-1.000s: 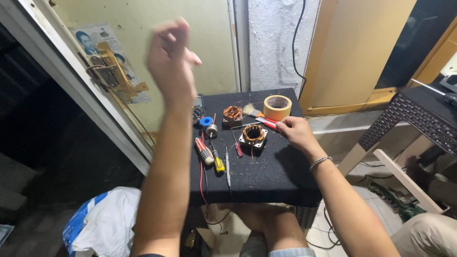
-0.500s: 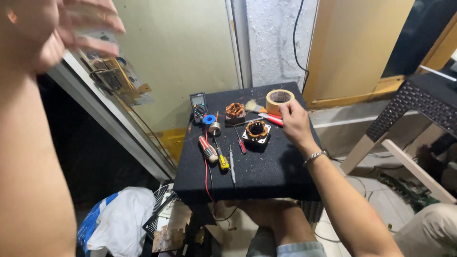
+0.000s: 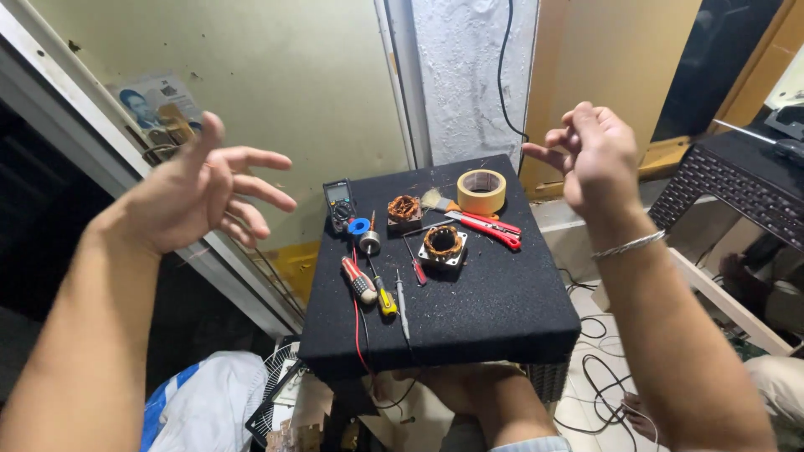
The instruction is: Assembling and repairing a coil component using various hand tools and a multimeter on a workbench.
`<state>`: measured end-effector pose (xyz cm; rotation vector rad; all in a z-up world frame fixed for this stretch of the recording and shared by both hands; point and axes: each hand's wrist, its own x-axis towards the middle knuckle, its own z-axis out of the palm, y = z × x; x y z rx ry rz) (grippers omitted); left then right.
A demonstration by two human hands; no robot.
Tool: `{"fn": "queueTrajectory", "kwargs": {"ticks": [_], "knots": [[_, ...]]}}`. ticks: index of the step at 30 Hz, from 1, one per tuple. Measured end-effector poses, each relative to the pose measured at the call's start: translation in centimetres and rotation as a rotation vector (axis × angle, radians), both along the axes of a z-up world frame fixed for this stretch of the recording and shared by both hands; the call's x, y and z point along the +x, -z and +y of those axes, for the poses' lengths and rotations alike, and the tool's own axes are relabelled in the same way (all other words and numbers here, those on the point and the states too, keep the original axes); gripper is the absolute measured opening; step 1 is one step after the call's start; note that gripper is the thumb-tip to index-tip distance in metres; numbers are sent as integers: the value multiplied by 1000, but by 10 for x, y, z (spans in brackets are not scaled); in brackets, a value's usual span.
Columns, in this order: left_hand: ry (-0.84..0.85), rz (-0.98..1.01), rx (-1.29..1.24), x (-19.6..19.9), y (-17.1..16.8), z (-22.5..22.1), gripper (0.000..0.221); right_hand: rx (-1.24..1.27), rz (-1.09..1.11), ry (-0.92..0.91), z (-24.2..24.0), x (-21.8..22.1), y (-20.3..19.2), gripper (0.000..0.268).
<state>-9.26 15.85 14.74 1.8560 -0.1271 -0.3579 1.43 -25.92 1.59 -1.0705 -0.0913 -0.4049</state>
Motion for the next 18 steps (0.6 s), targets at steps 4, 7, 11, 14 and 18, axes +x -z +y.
{"fn": "queueTrajectory", "kwargs": {"ticks": [4,7,11,14,18], "knots": [[-3,128,67,5,17,-15,104,106,20,-52,-38,16,0,26],[95,219,104,7,32,-7,111,-62,-132,179,-73,14,-1,19],[188,328,-59,-3,53,22,114,-912,-540,802,-96,12,33,17],[197,365,-98,-17,72,48,89,-1404,-445,639,-83,17,65,13],[-126,524,0,-45,106,86,72,-1947,201,133,-63,19,101,38]]}}
